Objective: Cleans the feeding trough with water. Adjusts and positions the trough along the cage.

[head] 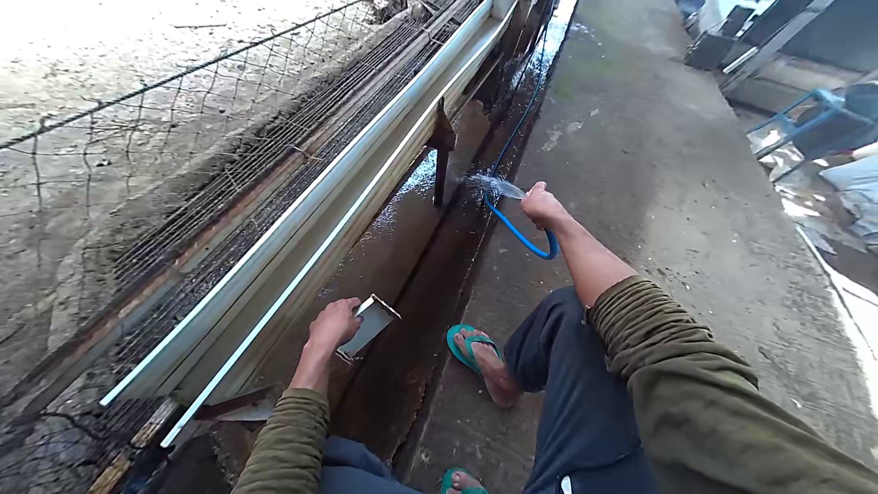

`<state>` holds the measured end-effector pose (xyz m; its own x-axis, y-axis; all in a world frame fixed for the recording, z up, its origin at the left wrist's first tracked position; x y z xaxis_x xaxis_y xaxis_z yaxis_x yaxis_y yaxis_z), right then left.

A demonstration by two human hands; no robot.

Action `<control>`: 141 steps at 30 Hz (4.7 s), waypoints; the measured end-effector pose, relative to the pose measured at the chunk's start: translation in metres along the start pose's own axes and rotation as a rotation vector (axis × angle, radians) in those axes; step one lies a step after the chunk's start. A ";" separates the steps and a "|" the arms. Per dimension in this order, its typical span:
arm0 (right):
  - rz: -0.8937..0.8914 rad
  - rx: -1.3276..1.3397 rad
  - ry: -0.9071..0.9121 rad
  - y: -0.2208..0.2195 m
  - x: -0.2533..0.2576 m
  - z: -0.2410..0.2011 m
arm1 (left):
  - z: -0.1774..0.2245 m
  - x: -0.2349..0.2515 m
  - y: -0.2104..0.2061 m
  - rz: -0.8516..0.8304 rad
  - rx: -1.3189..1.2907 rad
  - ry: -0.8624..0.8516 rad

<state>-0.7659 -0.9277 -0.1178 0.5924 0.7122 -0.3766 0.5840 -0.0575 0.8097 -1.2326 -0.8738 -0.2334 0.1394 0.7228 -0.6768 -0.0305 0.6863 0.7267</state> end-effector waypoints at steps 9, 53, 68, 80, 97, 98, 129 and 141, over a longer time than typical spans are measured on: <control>-0.016 -0.014 -0.016 0.001 -0.003 0.001 | 0.000 -0.004 0.002 0.004 -0.023 -0.007; 0.106 0.060 -0.107 0.021 0.000 0.030 | -0.006 -0.002 0.002 0.007 -0.009 0.007; 0.071 0.016 -0.125 0.022 -0.004 0.030 | -0.005 -0.003 0.005 0.016 -0.020 -0.002; 0.111 0.016 -0.143 0.030 -0.009 0.035 | -0.004 -0.004 0.006 0.018 -0.022 -0.013; 0.130 0.042 -0.126 0.030 -0.013 0.032 | 0.000 -0.007 0.006 0.018 -0.016 -0.017; 0.115 0.048 -0.125 0.028 -0.012 0.032 | 0.000 -0.008 0.007 0.016 -0.016 -0.017; 0.022 0.060 -0.063 0.012 0.003 0.025 | -0.009 -0.006 0.003 0.018 -0.024 -0.004; -0.004 0.057 -0.057 0.010 0.007 0.027 | -0.010 -0.003 0.003 0.014 -0.016 -0.002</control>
<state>-0.7411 -0.9418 -0.1246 0.6197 0.6713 -0.4067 0.6161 -0.0950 0.7819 -1.2429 -0.8735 -0.2306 0.1406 0.7323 -0.6664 -0.0482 0.6773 0.7341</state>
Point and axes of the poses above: each hand's wrist, its own x-axis towards the middle knuckle, its own y-axis out of the back of the hand, z = x × y, the point moved 10 cm from there along x, towards the middle knuckle, and after that the axes turned 10 degrees about y, right-handed, at the moved point
